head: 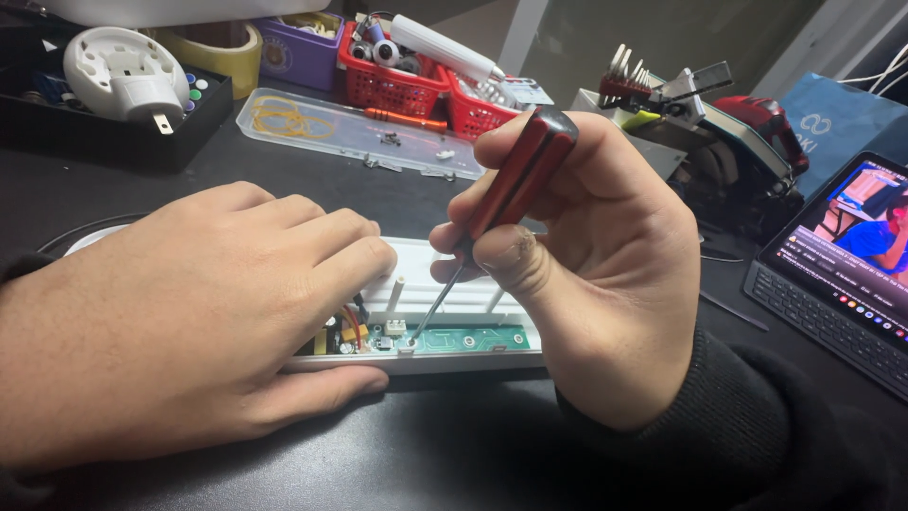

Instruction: Connecting and securing internal wires and components of an electronic device using a screwdriver.

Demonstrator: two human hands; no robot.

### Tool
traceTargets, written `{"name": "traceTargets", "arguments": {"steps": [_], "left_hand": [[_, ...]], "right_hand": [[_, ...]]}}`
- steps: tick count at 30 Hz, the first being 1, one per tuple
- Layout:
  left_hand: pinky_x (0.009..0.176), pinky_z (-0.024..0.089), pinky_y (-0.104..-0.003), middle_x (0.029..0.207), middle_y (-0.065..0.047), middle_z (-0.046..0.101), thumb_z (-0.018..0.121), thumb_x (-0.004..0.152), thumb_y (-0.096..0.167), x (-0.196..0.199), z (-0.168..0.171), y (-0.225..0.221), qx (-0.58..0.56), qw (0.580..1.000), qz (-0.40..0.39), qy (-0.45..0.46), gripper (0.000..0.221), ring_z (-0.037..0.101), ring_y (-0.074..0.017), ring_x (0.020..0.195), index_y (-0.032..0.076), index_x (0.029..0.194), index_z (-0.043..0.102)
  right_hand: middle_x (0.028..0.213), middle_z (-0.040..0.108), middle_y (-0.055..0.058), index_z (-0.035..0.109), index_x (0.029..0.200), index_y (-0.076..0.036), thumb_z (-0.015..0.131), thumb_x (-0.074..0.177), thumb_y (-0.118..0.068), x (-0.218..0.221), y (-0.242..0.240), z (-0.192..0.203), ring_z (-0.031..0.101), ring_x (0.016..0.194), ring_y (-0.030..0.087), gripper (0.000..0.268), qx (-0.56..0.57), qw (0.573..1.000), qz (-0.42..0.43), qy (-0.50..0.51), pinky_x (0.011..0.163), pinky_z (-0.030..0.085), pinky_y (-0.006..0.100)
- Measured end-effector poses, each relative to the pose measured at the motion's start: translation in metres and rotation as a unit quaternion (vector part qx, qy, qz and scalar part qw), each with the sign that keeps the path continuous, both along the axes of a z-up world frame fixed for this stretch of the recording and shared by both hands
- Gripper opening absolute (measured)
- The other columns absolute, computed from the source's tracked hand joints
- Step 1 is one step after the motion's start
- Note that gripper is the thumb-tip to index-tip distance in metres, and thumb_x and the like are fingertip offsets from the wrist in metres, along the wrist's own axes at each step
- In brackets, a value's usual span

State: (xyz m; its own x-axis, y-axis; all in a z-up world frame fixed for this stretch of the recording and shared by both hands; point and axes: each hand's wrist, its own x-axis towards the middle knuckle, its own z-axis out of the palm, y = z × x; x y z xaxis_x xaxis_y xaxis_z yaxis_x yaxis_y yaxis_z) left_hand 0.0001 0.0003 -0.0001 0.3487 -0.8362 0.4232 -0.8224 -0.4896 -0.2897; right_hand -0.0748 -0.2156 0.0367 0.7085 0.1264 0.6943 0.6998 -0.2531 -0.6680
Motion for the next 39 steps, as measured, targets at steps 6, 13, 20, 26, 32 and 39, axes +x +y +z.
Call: {"name": "traceTargets", "arguments": {"steps": [6, 13, 20, 26, 32, 39], "left_hand": [[0.068, 0.052, -0.049, 0.085, 0.005, 0.066, 0.071, 0.089, 0.082, -0.001, 0.000, 0.000, -0.003, 1.000, -0.003, -0.005, 0.058, 0.067, -0.0273, 0.070, 0.025, 0.093, 0.060], [0.068, 0.051, -0.048, 0.085, 0.005, 0.067, 0.069, 0.090, 0.083, -0.002, 0.001, 0.001, -0.003, 1.000, -0.002, -0.003, 0.058, 0.067, -0.0273, 0.071, 0.025, 0.090, 0.060], [0.069, 0.052, -0.048, 0.085, 0.005, 0.066, 0.070, 0.090, 0.080, -0.003, 0.002, 0.001, 0.000, 1.000, 0.003, 0.007, 0.057, 0.067, -0.0270, 0.071, 0.024, 0.091, 0.059], [0.067, 0.052, -0.048, 0.086, 0.005, 0.066, 0.070, 0.089, 0.078, -0.004, 0.001, 0.001, -0.008, 1.000, -0.007, -0.002, 0.056, 0.067, -0.0274, 0.071, 0.023, 0.095, 0.061], [0.068, 0.052, -0.048, 0.091, 0.005, 0.067, 0.069, 0.088, 0.077, -0.004, 0.001, 0.001, -0.011, 1.000, -0.002, 0.000, 0.056, 0.067, -0.0264, 0.075, 0.022, 0.095, 0.060], [0.066, 0.051, -0.051, 0.100, -0.001, 0.069, 0.069, 0.090, 0.078, -0.004, 0.002, -0.004, 0.000, 1.000, -0.006, -0.008, 0.059, 0.069, -0.0329, 0.080, 0.021, 0.102, 0.060]], "right_hand": [[0.109, 0.060, 0.008, 0.052, 0.118, -0.003, 0.080, 0.080, -0.021, 0.007, -0.003, -0.001, 0.072, 0.085, 0.020, 0.051, 0.013, 0.999, -0.021, -0.029, 0.073, 0.075, 0.034], [0.133, 0.053, 0.012, 0.035, 0.141, -0.011, 0.082, 0.080, -0.002, -0.003, 0.007, 0.006, 0.071, 0.082, 0.019, 0.078, -0.039, 0.996, -0.048, -0.059, 0.077, 0.073, 0.030], [0.118, 0.069, 0.020, 0.041, 0.143, -0.005, 0.070, 0.095, -0.013, -0.008, 0.007, 0.007, 0.075, 0.121, 0.029, 0.056, -0.099, 0.990, -0.035, -0.090, 0.099, 0.077, 0.038], [0.095, 0.070, 0.019, 0.043, 0.130, -0.005, 0.059, 0.103, -0.029, -0.001, -0.002, 0.007, 0.080, 0.080, 0.030, 0.040, -0.075, 0.993, 0.036, -0.084, 0.070, 0.070, 0.034], [0.092, 0.070, 0.017, 0.046, 0.128, -0.006, 0.065, 0.096, -0.031, -0.004, 0.001, 0.009, 0.080, 0.080, 0.029, 0.045, -0.052, 0.997, -0.007, -0.059, 0.067, 0.074, 0.035], [0.093, 0.064, 0.017, 0.039, 0.138, -0.005, 0.054, 0.107, -0.031, -0.003, 0.007, -0.012, 0.073, 0.074, 0.025, 0.043, -0.064, 0.986, -0.039, -0.150, 0.065, 0.067, 0.031]]}}
